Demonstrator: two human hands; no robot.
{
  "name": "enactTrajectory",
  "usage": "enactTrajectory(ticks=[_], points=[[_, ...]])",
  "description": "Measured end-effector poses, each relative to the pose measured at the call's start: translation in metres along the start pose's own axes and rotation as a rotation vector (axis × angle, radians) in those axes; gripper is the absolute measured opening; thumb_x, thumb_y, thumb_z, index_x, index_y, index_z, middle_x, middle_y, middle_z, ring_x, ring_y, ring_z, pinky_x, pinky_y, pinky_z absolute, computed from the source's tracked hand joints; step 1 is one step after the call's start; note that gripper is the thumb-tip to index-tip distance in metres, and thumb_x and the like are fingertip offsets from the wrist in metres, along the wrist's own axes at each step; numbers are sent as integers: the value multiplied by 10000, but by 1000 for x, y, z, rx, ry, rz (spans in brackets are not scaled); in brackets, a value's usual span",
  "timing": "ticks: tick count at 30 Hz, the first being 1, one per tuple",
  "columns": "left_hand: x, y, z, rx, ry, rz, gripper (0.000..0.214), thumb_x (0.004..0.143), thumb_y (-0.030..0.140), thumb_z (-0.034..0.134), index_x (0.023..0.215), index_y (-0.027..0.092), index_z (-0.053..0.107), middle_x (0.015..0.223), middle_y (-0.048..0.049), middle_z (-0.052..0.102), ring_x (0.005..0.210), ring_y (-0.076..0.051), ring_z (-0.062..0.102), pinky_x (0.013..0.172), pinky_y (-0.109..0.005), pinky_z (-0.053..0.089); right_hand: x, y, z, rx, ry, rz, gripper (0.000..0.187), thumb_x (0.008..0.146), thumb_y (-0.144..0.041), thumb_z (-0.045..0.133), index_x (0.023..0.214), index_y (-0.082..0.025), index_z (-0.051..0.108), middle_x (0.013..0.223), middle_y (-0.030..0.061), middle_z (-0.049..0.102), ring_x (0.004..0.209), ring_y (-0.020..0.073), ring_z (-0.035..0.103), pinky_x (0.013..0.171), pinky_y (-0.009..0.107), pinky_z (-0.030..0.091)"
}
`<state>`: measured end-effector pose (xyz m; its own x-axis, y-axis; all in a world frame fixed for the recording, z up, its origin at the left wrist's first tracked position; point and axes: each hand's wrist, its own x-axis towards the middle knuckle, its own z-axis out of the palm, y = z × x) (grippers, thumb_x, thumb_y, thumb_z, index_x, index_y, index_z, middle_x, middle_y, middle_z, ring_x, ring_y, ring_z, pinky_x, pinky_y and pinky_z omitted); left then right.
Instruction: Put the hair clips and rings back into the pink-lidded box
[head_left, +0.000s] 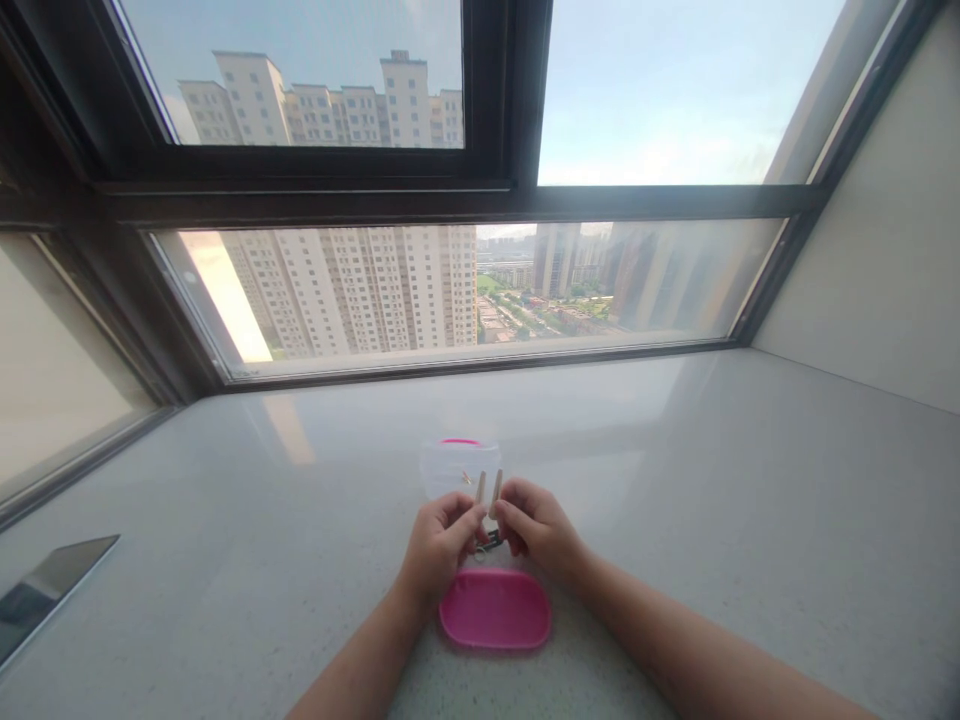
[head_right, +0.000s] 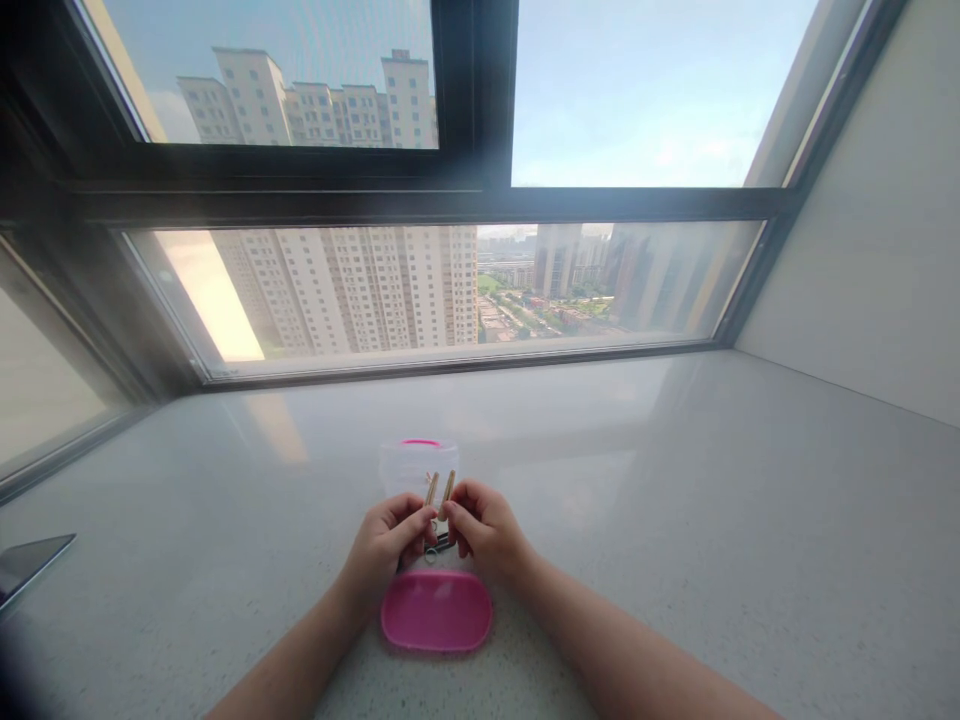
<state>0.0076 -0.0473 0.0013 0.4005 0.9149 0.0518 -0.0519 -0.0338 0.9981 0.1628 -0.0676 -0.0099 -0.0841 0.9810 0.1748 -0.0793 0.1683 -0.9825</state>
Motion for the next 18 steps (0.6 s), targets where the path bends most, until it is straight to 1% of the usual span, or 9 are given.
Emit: enactTrajectory(ticks=[4, 7, 10, 12, 15, 18], points=[[1, -4, -3, -12, 81, 7, 256, 788, 341, 571, 654, 123, 570, 463, 25, 507, 393, -47, 337, 394, -172, 230, 1, -2, -1, 80, -11, 21, 260, 739, -381, 601, 692, -157, 478, 559, -12, 593, 381, 83, 502, 342, 179, 349], [2, -6, -6, -2, 163, 20, 274, 785, 336, 565, 609, 126, 558, 433, 37, 464, 408, -52, 354, 409, -170, 247, 3, -2, -3, 91, -11, 73, 260, 701, -357, 639, 681, -149, 485, 554, 3, 617, 360, 88, 511, 332, 178, 373], [3, -4, -8, -1, 258, 5, 264, 769, 312, 569, 583, 126, 547, 428, 43, 447, 405, -46, 339, 395, -162, 225, 5, -1, -5, 102, 12, 126, 279, 692, -373, 655, 724, -146, 495, 560, 15, 637, 345, 93, 516, 312, 170, 367], [3, -2, -9, -28, 312, -18, 266, 765, 321, 572, 587, 125, 544, 427, 49, 433, 393, -39, 310, 382, -158, 203, 7, -1, -6, 120, 36, 136, 306, 692, -398, 659, 773, -150, 499, 564, 16, 641, 351, 101, 527, 310, 170, 372], [5, 0, -9, -86, 340, -43, 298, 755, 385, 598, 624, 121, 553, 436, 59, 417, 385, -32, 279, 373, -156, 191, 8, -1, -8, 141, 77, 136, 345, 700, -440, 655, 812, -150, 507, 565, 19, 639, 366, 106, 539, 317, 168, 376], [6, 0, -12, -139, 329, -55, 327, 733, 433, 628, 673, 118, 566, 447, 67, 410, 381, -28, 269, 369, -157, 185, 8, -1, -9, 161, 103, 129, 360, 706, -457, 658, 819, -145, 518, 579, 27, 640, 388, 107, 552, 327, 165, 377]])
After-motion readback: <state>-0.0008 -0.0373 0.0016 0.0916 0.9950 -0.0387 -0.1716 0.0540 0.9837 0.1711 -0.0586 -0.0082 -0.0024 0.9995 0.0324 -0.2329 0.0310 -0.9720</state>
